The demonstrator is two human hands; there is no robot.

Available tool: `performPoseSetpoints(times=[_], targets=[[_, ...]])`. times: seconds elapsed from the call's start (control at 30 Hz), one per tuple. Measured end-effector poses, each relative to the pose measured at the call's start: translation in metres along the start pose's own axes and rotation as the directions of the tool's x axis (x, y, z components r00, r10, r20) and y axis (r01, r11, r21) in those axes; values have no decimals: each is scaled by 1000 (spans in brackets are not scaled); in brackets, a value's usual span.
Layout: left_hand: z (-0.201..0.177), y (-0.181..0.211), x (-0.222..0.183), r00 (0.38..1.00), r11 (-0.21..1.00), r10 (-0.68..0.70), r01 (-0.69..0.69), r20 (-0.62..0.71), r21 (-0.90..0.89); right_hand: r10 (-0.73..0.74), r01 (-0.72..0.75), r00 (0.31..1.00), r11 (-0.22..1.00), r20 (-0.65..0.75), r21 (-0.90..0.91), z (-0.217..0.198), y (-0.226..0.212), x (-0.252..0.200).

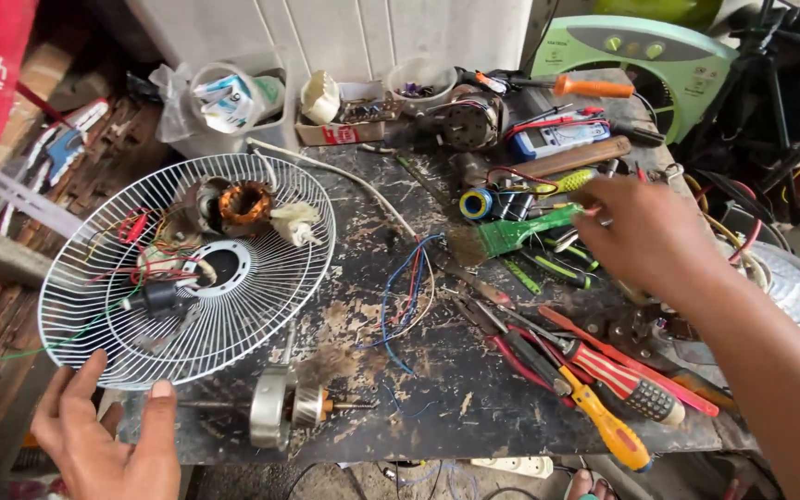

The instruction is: Reassembling and repairing the motor components of an electric fan on a workbench using various tools.

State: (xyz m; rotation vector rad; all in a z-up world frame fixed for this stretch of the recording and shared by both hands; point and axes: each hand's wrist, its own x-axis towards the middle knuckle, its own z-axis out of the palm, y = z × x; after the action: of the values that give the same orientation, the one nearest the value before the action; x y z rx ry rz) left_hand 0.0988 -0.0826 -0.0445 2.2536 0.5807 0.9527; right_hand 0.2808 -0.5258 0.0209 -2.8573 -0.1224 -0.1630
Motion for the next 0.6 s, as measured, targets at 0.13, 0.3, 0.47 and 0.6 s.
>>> performPoseSetpoints(times=[0.13, 0.3, 0.47, 0.6], targets=[[9, 13, -3, 1000, 999, 8, -8, 28, -33, 177, -147, 966, 976, 187, -163, 23, -14, 62], [9, 29, -3, 993, 995, -91, 93, 75, -20, 249, -220, 934, 966, 255, -139, 53, -33, 83], [1, 34, -4, 985, 992, -113, 119, 130, -47, 187, -198, 972, 977, 141, 72, 62, -29, 88], [-9, 40, -3, 978, 985, -154, 163, 140, -57, 165, -167, 986, 950, 29, 265, 30, -34, 82]])
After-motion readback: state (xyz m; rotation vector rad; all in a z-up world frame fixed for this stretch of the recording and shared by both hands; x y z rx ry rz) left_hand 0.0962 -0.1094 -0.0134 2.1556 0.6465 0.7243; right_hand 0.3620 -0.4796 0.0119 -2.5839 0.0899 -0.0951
